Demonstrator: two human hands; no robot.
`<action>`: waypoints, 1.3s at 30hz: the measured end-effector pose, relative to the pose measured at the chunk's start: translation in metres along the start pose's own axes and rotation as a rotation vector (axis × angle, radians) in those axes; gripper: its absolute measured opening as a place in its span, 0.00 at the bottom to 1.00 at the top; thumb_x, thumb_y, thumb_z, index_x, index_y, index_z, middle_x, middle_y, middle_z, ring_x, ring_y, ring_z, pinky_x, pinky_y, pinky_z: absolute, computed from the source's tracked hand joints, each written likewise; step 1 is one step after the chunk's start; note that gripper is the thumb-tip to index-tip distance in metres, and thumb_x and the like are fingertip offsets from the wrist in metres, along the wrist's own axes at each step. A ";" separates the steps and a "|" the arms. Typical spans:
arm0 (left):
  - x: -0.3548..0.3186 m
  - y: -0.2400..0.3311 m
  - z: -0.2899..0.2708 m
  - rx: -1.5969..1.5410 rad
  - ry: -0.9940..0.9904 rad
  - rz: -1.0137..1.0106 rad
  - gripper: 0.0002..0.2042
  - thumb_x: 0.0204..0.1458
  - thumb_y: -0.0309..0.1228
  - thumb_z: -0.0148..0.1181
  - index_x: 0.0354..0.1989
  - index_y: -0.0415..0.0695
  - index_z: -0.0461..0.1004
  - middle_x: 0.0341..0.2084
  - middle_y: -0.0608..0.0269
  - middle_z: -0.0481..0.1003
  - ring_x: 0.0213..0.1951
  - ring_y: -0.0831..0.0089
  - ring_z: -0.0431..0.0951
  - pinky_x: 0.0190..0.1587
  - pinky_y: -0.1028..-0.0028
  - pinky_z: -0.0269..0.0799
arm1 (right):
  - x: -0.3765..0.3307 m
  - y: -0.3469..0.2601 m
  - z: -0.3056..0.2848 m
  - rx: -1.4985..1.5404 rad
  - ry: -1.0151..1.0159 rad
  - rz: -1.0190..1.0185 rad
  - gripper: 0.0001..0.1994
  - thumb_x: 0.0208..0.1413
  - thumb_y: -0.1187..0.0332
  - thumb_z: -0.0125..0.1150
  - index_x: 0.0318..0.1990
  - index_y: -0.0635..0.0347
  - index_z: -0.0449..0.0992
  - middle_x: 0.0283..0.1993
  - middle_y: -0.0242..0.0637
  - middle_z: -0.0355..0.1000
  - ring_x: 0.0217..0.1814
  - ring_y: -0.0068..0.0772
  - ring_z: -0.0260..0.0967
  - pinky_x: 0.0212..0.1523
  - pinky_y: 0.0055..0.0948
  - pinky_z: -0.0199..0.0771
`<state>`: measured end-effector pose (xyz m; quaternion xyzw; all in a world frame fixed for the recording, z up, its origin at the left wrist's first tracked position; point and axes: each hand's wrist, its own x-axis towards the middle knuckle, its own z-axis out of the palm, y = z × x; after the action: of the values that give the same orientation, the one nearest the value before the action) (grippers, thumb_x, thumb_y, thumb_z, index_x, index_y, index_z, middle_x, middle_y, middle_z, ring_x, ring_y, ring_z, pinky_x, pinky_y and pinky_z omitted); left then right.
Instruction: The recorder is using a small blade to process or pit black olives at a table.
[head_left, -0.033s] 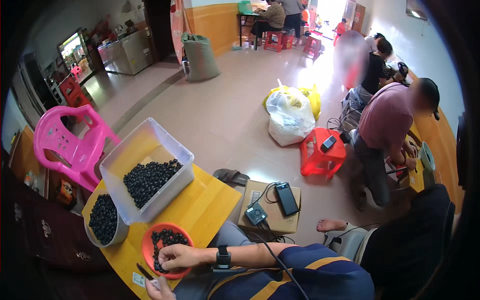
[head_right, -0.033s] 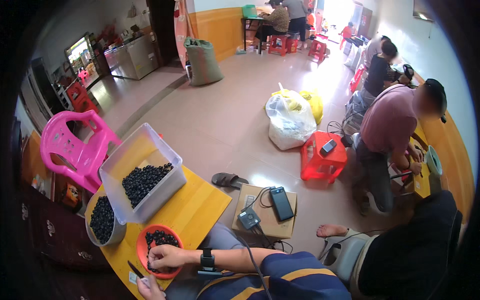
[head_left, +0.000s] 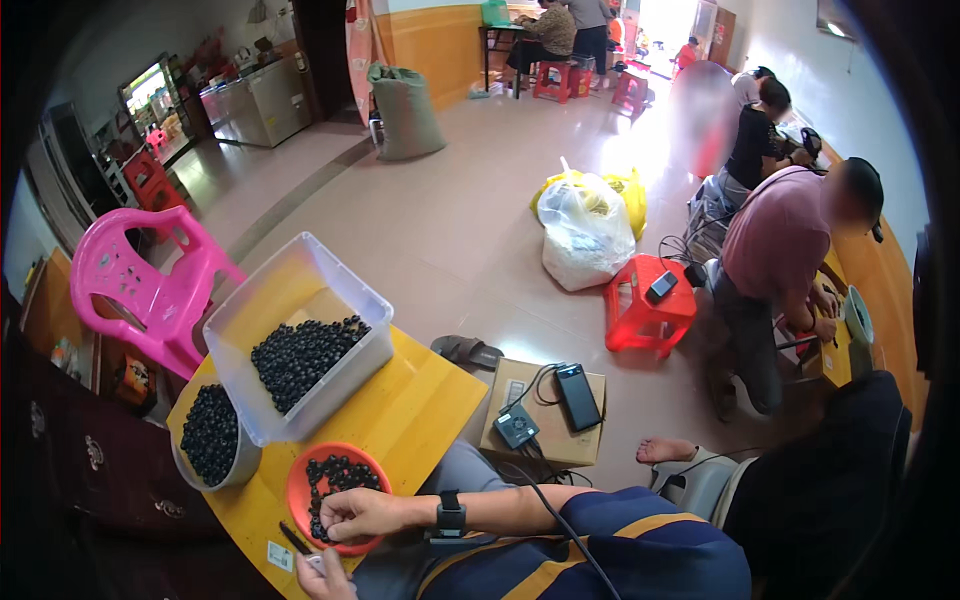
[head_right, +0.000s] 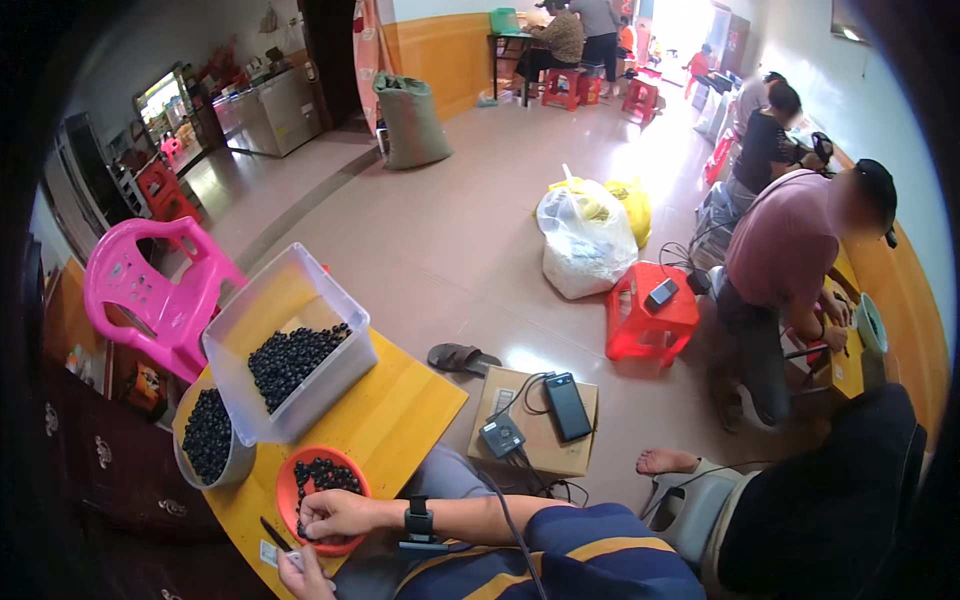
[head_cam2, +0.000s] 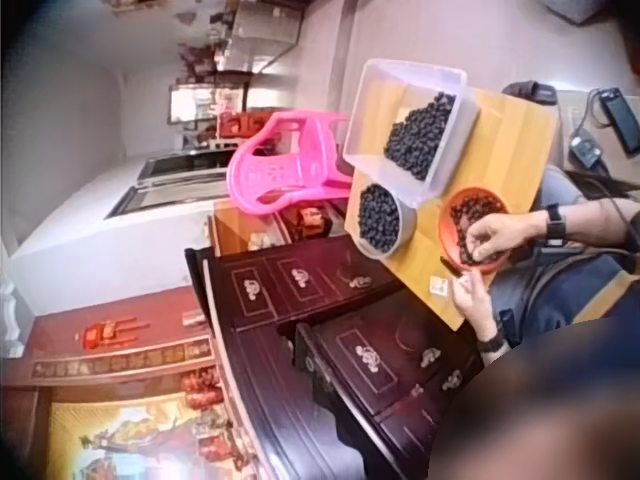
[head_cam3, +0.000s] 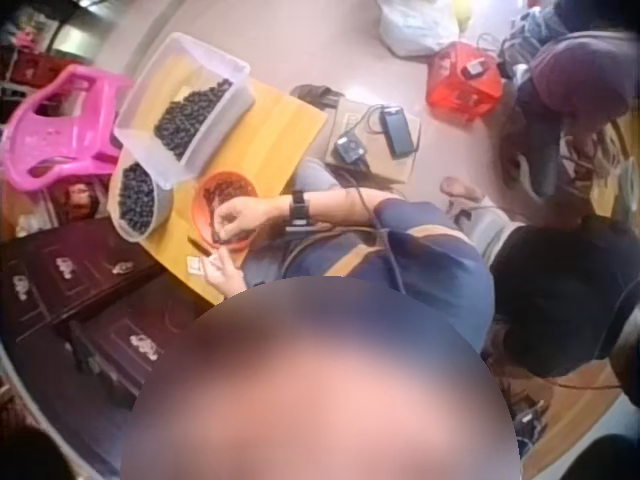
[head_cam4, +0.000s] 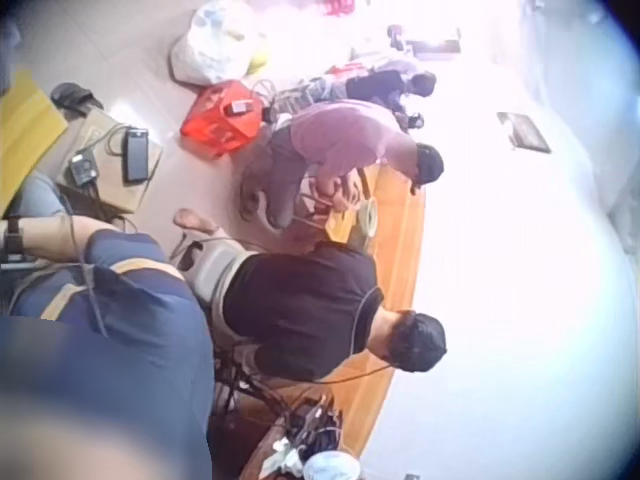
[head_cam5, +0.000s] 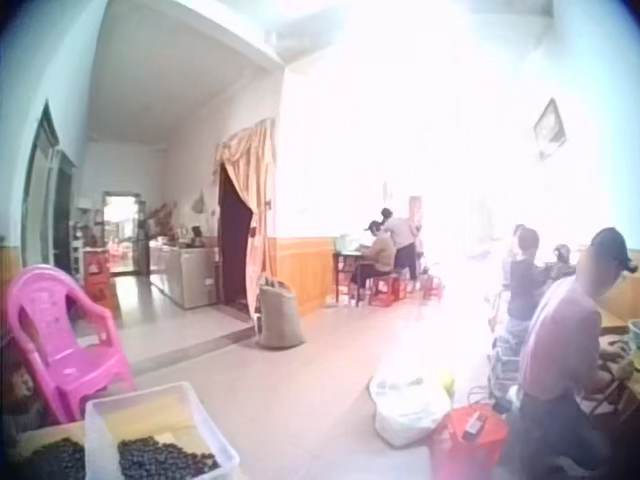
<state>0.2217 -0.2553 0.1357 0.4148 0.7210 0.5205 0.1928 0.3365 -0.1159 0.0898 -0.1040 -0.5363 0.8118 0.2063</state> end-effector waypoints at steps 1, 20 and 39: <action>-0.003 0.013 0.003 -0.082 -0.055 -0.247 0.13 0.58 0.36 0.64 0.35 0.39 0.70 0.21 0.66 0.67 0.16 0.81 0.62 0.16 0.79 0.56 | -0.002 0.000 0.000 0.003 -0.005 0.001 0.08 0.60 0.67 0.62 0.40 0.61 0.73 0.28 0.25 0.71 0.31 0.16 0.67 0.33 0.21 0.69; 0.020 0.004 0.016 -0.320 -0.125 -0.422 0.12 0.63 0.39 0.55 0.33 0.45 0.68 0.17 0.70 0.65 0.14 0.82 0.64 0.13 0.84 0.57 | -0.001 -0.021 -0.010 -0.395 0.052 -0.185 0.09 0.55 0.68 0.67 0.33 0.64 0.75 0.23 0.35 0.74 0.25 0.25 0.72 0.27 0.27 0.70; 0.045 0.000 -0.002 -0.418 -0.158 -0.427 0.08 0.61 0.34 0.57 0.32 0.44 0.70 0.18 0.71 0.64 0.16 0.81 0.65 0.15 0.83 0.58 | 0.024 -0.016 -0.007 -0.249 -0.022 -0.068 0.07 0.60 0.69 0.63 0.34 0.60 0.72 0.24 0.24 0.68 0.27 0.13 0.63 0.28 0.20 0.64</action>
<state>0.1942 -0.2205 0.1437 0.2443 0.6520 0.5713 0.4345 0.3212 -0.0939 0.1028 -0.1016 -0.6383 0.7326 0.2134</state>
